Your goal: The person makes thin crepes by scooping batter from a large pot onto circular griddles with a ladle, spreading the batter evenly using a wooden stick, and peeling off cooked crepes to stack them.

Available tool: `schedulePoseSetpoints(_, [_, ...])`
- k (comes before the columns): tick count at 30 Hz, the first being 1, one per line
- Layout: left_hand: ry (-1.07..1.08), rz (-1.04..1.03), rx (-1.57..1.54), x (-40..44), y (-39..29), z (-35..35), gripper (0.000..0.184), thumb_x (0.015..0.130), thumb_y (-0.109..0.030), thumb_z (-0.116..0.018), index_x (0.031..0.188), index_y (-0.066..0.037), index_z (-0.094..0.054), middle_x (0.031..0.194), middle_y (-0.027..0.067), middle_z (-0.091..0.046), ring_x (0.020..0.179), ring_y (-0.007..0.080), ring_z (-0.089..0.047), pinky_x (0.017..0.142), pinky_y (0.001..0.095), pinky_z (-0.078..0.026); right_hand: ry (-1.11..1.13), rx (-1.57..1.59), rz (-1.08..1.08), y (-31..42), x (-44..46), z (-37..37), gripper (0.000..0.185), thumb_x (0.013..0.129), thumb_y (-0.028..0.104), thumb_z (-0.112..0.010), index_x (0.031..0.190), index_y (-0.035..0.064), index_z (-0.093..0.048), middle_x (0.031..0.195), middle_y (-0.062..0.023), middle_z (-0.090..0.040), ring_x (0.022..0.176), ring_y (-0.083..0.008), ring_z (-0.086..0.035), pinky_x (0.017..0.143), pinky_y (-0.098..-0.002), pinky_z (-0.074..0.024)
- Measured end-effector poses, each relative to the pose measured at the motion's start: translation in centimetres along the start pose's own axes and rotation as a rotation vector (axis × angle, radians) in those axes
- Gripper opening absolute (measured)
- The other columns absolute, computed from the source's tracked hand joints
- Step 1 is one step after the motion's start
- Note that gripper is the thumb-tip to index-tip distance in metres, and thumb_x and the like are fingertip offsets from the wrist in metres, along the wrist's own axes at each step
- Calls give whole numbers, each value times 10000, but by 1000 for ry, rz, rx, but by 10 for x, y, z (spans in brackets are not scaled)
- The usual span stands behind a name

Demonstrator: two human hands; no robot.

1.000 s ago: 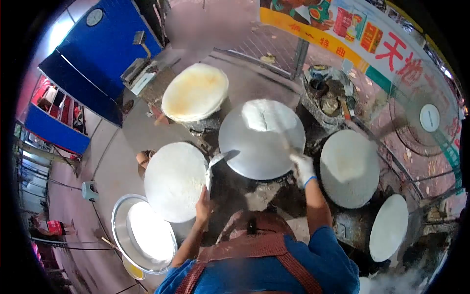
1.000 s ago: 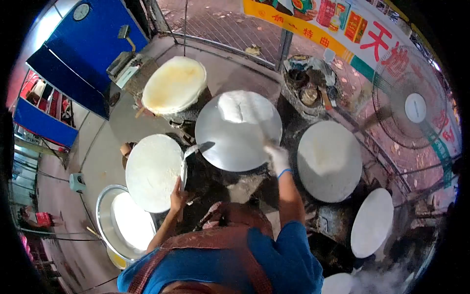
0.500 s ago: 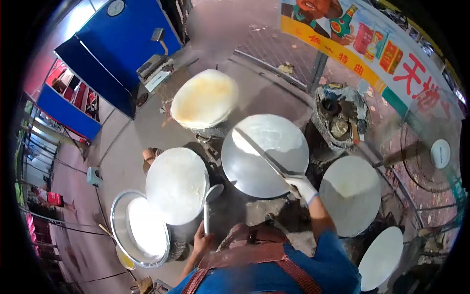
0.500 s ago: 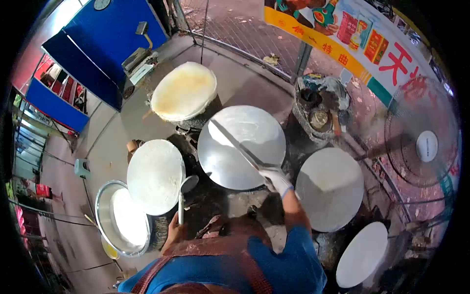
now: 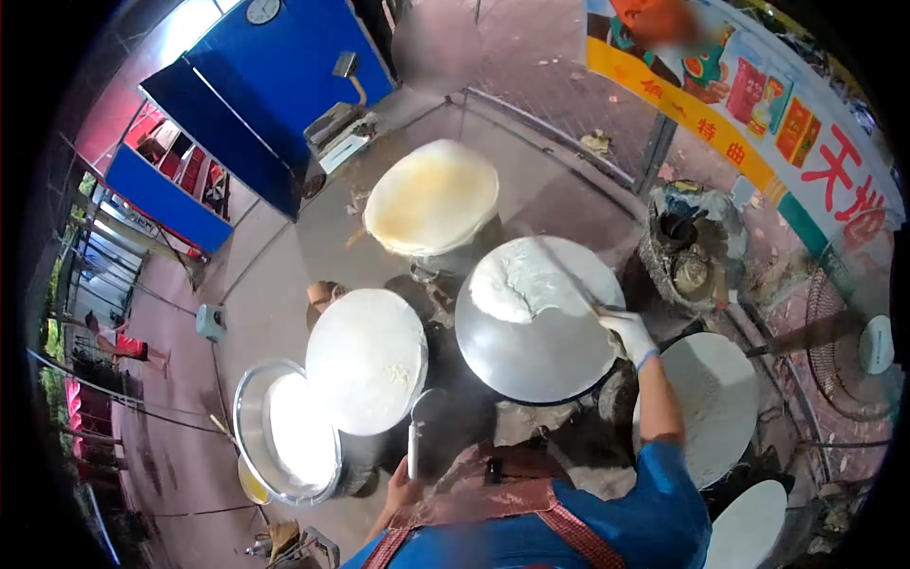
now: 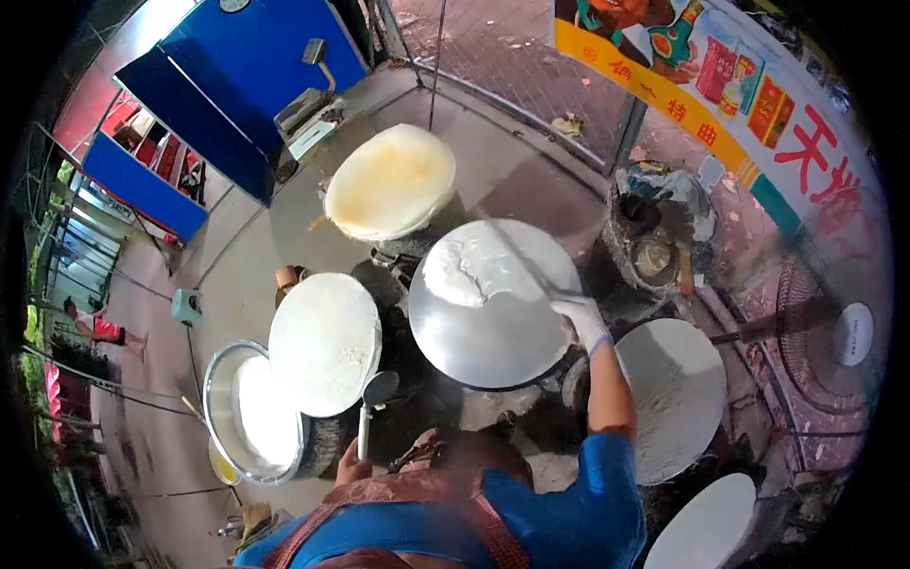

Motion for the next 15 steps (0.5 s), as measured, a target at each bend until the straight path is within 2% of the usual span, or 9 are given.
schedulePoseSetpoints(2, [9,-16,71,-7,-12,-11,526,788,29,-525,1289,-106,-441,841,-36,-529,623,42,-468,497,199,-364,120,-214,-80,13,-8,-24,179,757,217,-650,784,41,-644,496,-14,-519,384,-85,-466,361,-224,-341])
schedulePoseSetpoints(4, [-23,-11,51,-2,0,-6,519,798,-2,-551,1292,-122,-443,806,-39,-536,598,43,-461,482,205,-360,248,-284,-191,-27,0,-11,213,747,224,-666,834,30,-651,493,-15,-515,394,-84,-468,369,-215,-337])
schedulePoseSetpoints(6, [-23,45,78,-6,3,0,540,790,-7,-574,1298,-136,-443,782,-33,-544,584,50,-462,484,209,-363,313,-132,-296,-46,-20,3,174,760,192,-646,797,22,-649,486,-19,-506,335,-89,-410,310,-244,-261])
schedulePoseSetpoints(7, [-23,64,90,-5,3,2,550,787,-9,-586,1301,-142,-442,771,-30,-548,577,53,-463,485,211,-365,303,-154,-246,-55,-15,17,167,765,187,-637,791,23,-647,489,-18,-509,333,-91,-405,313,-246,-264])
schedulePoseSetpoints(9, [-39,-49,167,-3,13,11,584,775,-1,-602,1313,-156,-433,747,-25,-546,565,59,-464,483,217,-373,253,-289,-95,-54,20,31,173,773,201,-621,808,33,-649,490,-8,-503,343,-95,-406,325,-252,-277])
schedulePoseSetpoints(10, [-45,-95,216,-4,19,17,601,770,3,-609,1318,-163,-428,735,-22,-544,560,63,-465,482,221,-377,192,-260,-31,-31,27,26,172,777,217,-614,782,47,-636,494,4,-485,363,-95,-418,334,-251,-288])
schedulePoseSetpoints(12, [-68,-36,143,-7,25,21,632,758,19,-612,1330,-164,-417,731,-22,-532,586,66,-482,502,227,-395,105,-234,-27,17,31,-6,185,775,229,-611,719,53,-608,507,-10,-492,378,-101,-429,341,-266,-297])
schedulePoseSetpoints(14, [-81,32,67,-15,20,18,636,757,30,-602,1333,-167,-415,721,-27,-522,592,67,-485,509,227,-399,263,-368,-152,8,42,-16,207,776,238,-622,680,60,-579,511,-12,-486,369,-107,-419,338,-272,-289])
schedulePoseSetpoints(15, [-131,61,145,-16,18,17,642,759,53,-583,1335,-172,-411,707,-25,-517,584,72,-484,506,224,-389,345,-429,-105,-11,46,-7,208,773,247,-636,702,56,-590,504,1,-465,376,-107,-413,339,-277,-283])
Point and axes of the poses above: each hand's wrist, its own x-axis towards the middle knuckle, its own z-axis out of the back of the hand, y = z × x, the point moved 2 cm from there along x, towards the middle knuckle
